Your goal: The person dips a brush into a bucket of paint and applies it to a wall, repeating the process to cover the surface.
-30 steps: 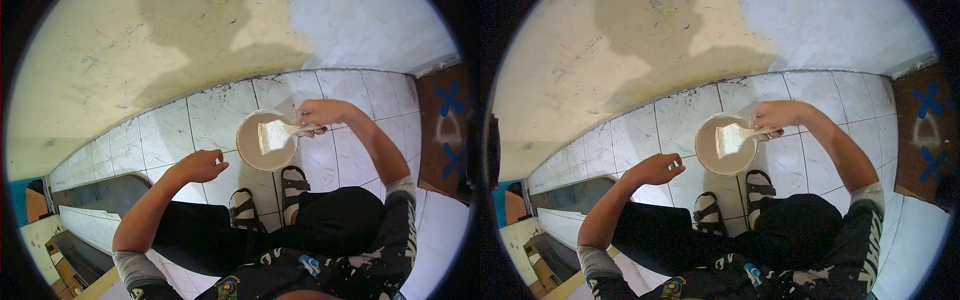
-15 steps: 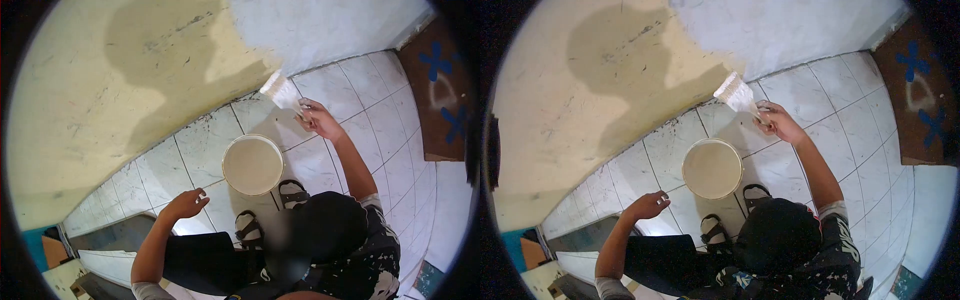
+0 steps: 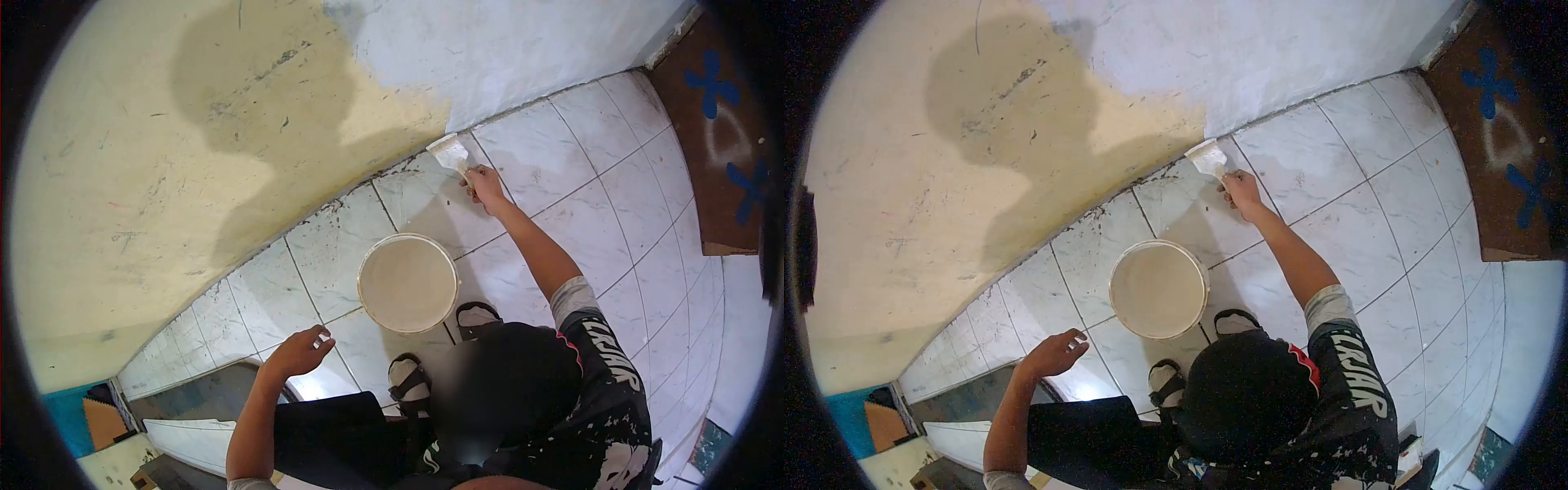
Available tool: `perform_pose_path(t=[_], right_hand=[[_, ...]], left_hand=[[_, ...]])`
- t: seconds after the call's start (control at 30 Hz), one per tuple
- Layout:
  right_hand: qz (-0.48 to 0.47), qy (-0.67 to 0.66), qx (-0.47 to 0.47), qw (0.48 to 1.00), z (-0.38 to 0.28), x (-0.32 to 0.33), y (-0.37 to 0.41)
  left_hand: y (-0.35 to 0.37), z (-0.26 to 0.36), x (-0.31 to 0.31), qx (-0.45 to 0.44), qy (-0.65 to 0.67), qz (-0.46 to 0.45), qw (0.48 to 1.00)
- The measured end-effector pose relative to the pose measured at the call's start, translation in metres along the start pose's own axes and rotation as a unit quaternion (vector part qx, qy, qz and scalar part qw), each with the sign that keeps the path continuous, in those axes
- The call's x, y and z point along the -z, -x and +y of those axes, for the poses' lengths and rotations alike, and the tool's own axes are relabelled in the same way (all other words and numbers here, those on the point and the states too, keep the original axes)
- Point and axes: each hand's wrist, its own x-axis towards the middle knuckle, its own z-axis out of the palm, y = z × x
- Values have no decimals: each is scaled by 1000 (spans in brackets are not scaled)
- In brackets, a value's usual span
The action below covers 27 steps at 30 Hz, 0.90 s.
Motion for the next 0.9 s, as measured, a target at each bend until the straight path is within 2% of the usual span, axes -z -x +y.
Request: perform_pose_path(t=[0.47,0.57,0.73,0.9], right_hand=[[20,18,42,999,-21,-24,3],[22,-6,100,995,-57,-30,22],[14,-11,145,989,-137,-35,77],[5,-31,188,982,-181,-41,119]], left_hand=[[1,5,0,11,21,9,1000],[1,4,0,9,13,14,1000],[-1,6,1,-1,12,15,1000],[-5,2,2,-19,2,10,1000]])
